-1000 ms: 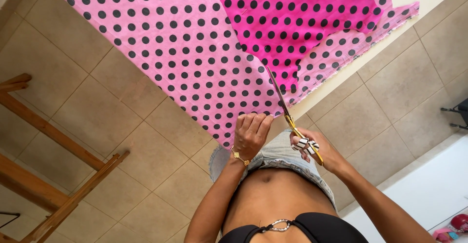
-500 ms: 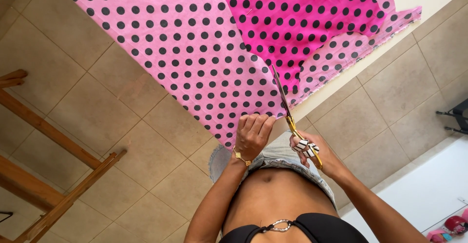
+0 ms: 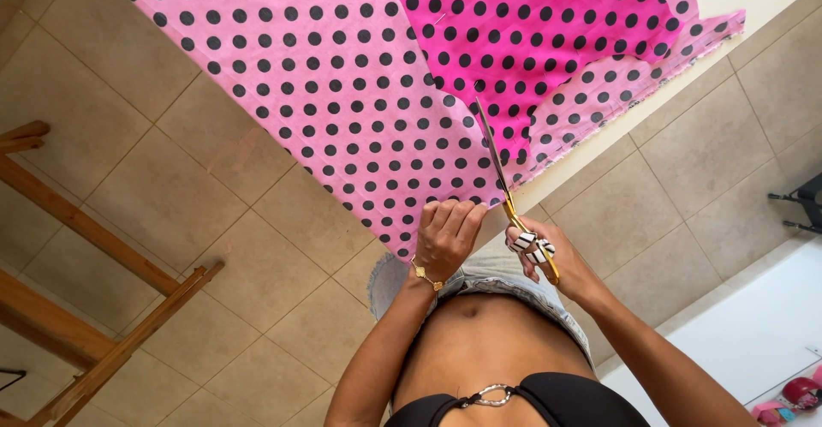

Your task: The person cuts patterned pink and black fabric with shears, following the edges of pinned-together sections.

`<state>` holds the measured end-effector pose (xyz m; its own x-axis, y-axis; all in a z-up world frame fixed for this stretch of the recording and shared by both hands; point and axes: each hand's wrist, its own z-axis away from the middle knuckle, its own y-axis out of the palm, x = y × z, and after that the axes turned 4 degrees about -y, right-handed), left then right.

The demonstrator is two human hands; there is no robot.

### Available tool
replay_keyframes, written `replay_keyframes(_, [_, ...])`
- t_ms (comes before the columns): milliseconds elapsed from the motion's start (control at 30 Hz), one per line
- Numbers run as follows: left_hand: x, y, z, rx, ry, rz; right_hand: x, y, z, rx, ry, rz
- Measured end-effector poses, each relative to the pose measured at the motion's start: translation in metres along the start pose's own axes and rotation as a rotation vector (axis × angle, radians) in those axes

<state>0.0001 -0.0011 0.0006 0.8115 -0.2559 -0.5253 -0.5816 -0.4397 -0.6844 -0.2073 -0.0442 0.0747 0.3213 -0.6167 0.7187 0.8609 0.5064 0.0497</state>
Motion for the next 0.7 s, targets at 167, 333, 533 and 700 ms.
replay_keyframes(167, [-0.002, -0.004, -0.005, 0.011, -0.016, 0.007, 0.002, -0.001, 0.001, 0.017, -0.015, -0.006])
replay_keyframes(333, [-0.001, 0.000, 0.001, 0.011, -0.016, -0.003, 0.004, -0.003, -0.009, 0.021, 0.014, -0.070])
replay_keyframes(533, [-0.002, 0.000, 0.001, 0.007, -0.020, 0.001, 0.013, -0.006, -0.021, 0.048, -0.016, -0.064])
replay_keyframes(700, [-0.001, 0.003, 0.003, 0.000, -0.013, -0.015, 0.013, -0.008, -0.025, 0.061, -0.047, -0.033])
